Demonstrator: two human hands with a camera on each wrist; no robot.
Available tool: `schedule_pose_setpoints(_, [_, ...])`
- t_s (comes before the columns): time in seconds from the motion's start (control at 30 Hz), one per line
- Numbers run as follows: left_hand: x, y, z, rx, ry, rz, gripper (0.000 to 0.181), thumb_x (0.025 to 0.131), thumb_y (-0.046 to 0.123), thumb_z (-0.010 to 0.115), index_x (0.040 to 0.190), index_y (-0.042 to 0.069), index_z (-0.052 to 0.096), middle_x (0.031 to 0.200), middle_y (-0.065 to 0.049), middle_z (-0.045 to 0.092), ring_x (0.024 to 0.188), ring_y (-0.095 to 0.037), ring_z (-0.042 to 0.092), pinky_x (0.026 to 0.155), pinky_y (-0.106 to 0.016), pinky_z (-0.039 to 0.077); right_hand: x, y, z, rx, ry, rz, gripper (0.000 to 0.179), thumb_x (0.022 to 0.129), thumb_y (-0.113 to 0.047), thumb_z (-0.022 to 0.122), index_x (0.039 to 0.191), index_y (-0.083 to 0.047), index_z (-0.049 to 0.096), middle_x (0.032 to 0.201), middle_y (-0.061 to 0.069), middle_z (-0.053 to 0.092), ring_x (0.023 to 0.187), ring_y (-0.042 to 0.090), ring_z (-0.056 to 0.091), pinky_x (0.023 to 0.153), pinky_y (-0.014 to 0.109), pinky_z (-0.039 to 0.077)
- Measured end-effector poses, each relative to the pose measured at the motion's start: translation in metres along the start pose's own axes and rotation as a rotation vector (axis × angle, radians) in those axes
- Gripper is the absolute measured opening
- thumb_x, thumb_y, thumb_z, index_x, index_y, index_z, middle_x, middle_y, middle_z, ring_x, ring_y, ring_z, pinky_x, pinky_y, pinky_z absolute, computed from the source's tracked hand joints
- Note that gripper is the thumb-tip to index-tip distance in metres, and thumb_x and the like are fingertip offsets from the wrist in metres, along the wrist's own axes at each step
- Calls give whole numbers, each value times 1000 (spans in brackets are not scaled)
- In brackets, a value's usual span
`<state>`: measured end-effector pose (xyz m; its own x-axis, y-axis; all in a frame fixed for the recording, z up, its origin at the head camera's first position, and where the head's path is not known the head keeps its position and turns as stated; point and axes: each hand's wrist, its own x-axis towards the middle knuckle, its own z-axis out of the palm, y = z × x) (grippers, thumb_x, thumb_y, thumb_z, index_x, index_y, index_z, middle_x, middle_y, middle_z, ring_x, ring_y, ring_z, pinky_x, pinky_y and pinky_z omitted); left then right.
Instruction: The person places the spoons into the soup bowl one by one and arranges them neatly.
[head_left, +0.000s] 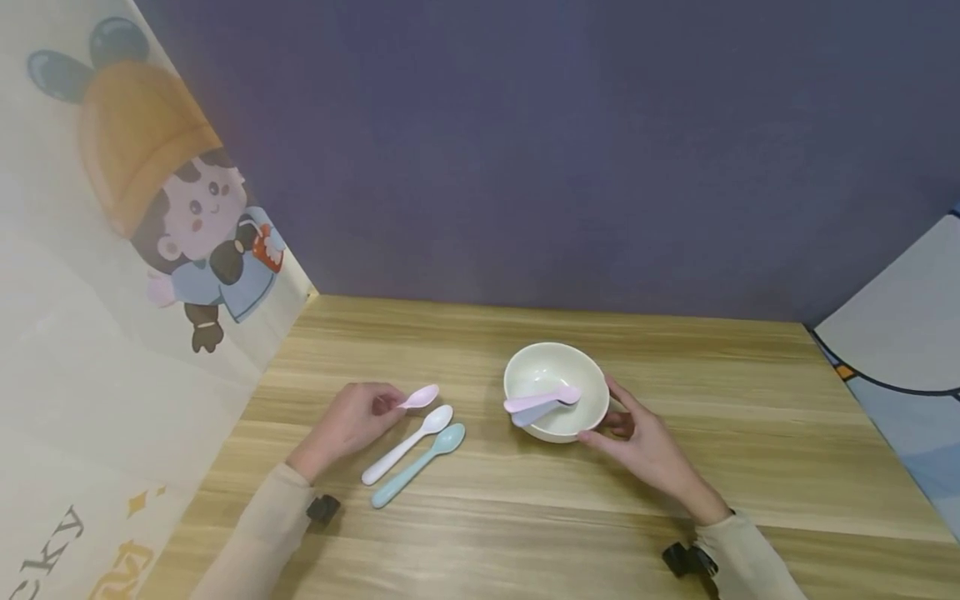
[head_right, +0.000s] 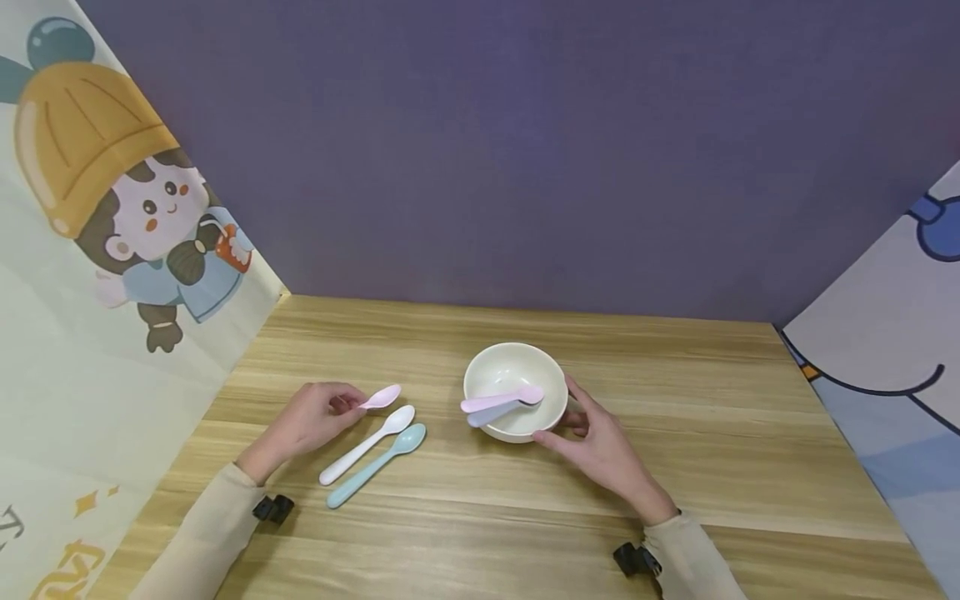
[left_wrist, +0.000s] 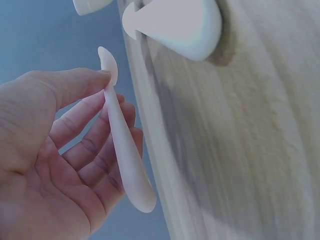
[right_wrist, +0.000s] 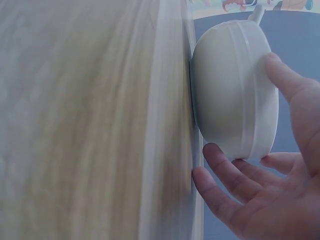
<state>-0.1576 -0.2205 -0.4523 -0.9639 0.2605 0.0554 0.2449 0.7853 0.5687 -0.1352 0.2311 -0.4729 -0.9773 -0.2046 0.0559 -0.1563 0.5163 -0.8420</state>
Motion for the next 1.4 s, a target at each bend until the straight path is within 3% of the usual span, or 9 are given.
schedule_pose_setpoints(0.4, [5,7,-1,-10,-30,21,18,97,20,77,110,10,81,99,-3,81,88,-15,73,85,-41,62,0,1,0,-7,5,-11,103,88,-29,89,167,-4,29,130,27,73,111,32,77,95,45,63])
schedule_pose_setpoints(0.73, [7,10,-3,-28,-33,30,18,96,19,78,111,9,82,96,-2,81,86,-12,71,81,-37,60,0,1,0,-33,6,-23,100,89,-31,89,167,-7,31,159,26,52,111,29,77,93,41,63])
schedule_pose_setpoints(1.4, [11,22,-4,-41,-27,45,17,97,19,77,112,11,82,104,-2,81,88,-13,72,79,-33,59,-1,1,0,-18,-1,-13,102,89,-31,89,168,-9,29,162,25,48,113,30,77,92,40,64])
